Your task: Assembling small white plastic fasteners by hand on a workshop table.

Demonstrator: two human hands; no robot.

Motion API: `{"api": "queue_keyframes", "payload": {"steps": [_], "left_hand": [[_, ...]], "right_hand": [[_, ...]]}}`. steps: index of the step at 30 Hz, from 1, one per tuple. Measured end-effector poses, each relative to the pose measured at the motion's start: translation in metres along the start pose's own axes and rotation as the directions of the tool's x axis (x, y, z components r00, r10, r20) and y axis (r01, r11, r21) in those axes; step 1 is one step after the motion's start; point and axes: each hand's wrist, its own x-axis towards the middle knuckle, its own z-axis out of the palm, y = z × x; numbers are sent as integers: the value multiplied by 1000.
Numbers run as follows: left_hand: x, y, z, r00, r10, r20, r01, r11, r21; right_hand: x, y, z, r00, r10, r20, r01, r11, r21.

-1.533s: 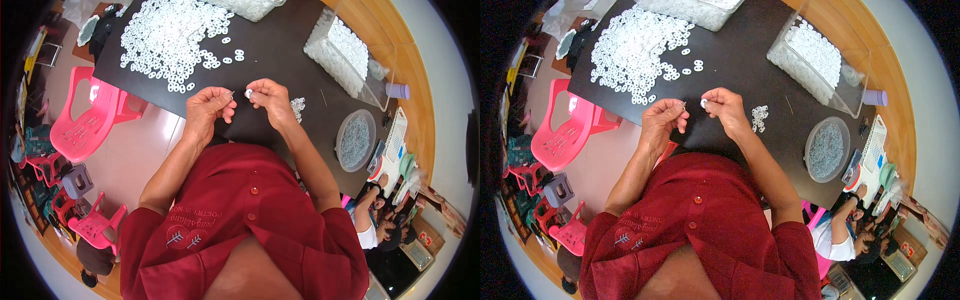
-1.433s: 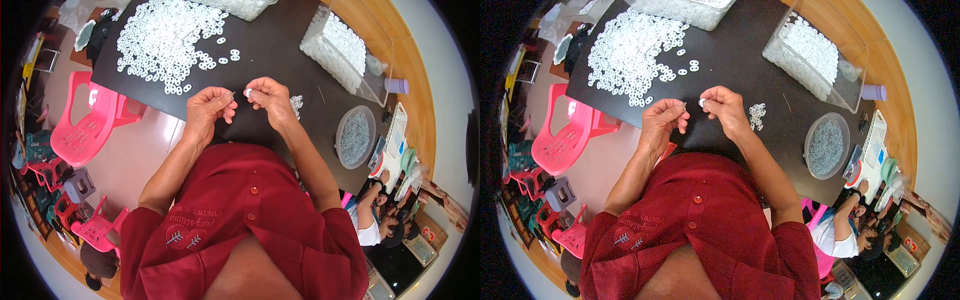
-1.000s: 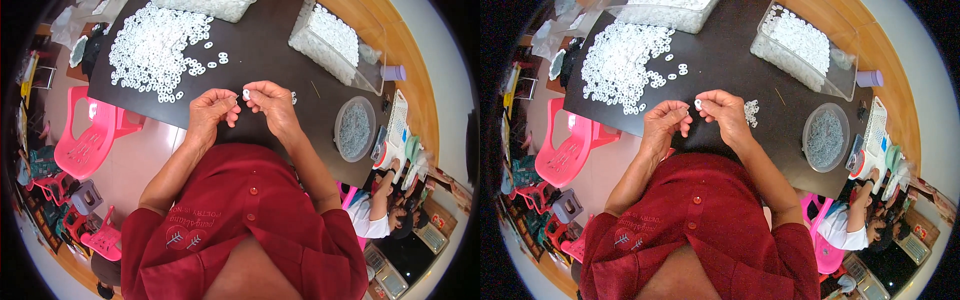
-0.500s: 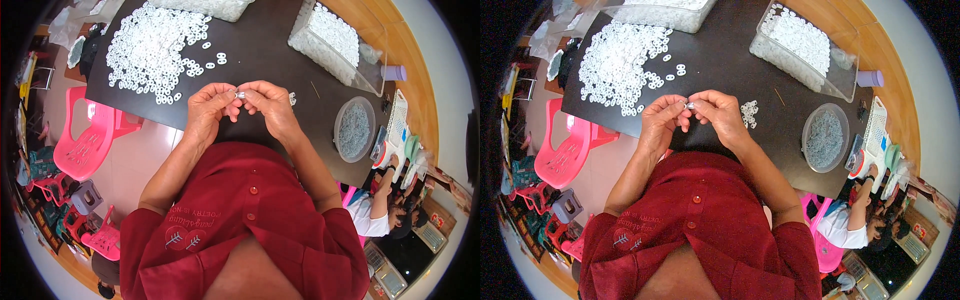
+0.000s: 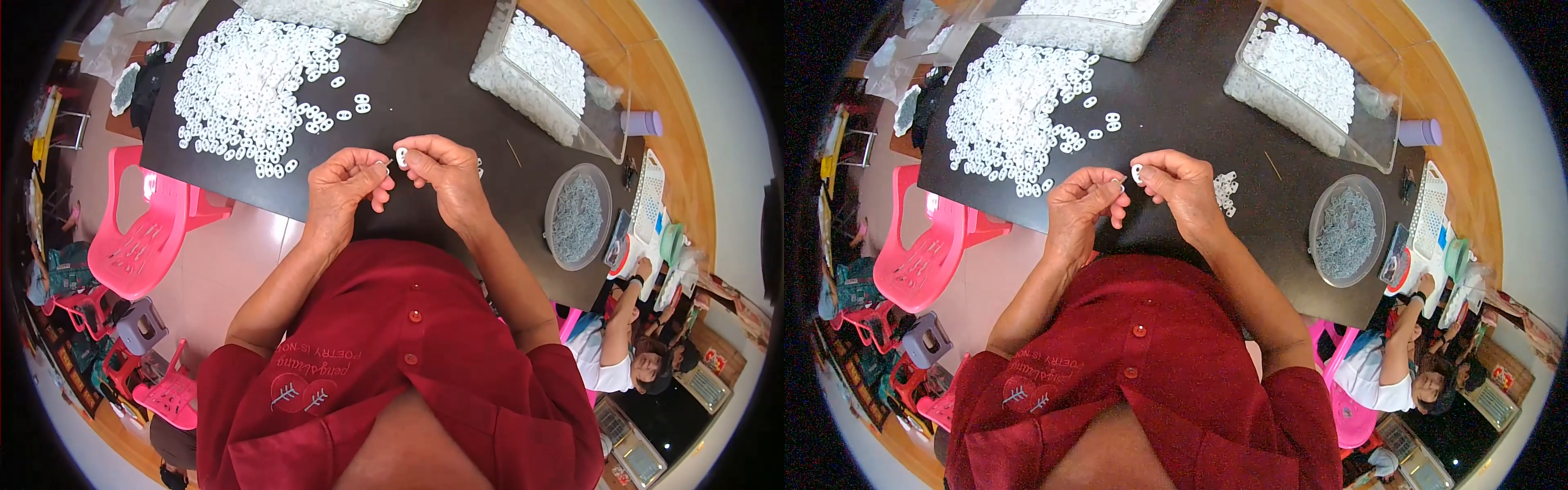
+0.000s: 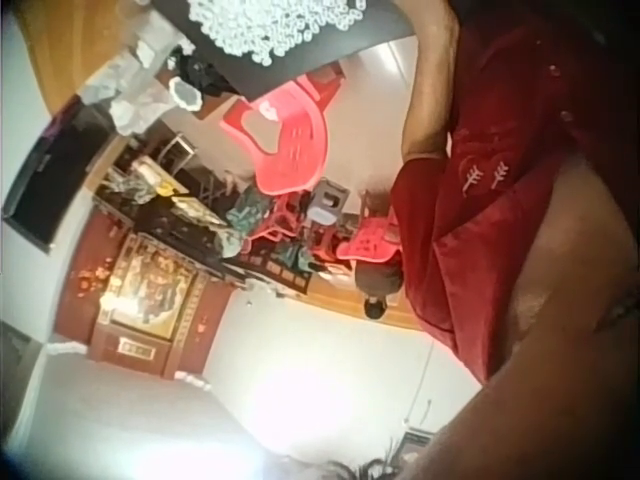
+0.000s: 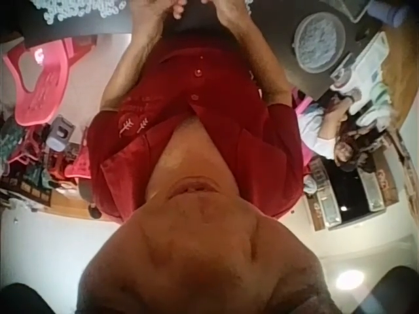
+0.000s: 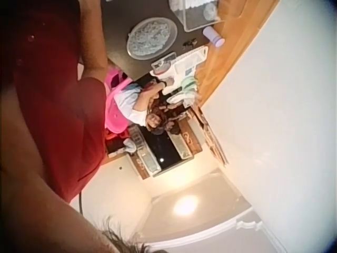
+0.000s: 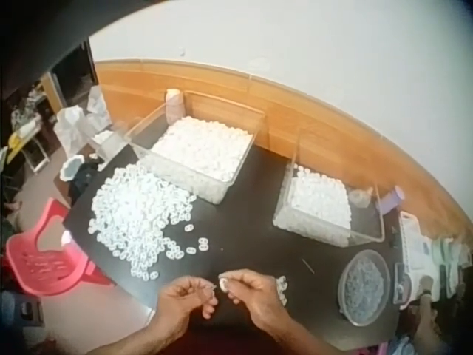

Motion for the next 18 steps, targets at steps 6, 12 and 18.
{"api": "queue_keyframes", "payload": {"steps": [6,12,18], "left_hand": [[0,0,-1,1000,1,-11,-1,999,41],[-2,-1,-2,1000,-4,-16,5,998,68],[-2,-4,-3,1000,-15,-20,17,996,84]], "right_hand": [[1,-2,2,999,-39,-12,39,998,-53],[-1,1,4,997,-68,-33,62,987,-151],[-2,3,5,997,-77,-31,69,979,-191]]}}
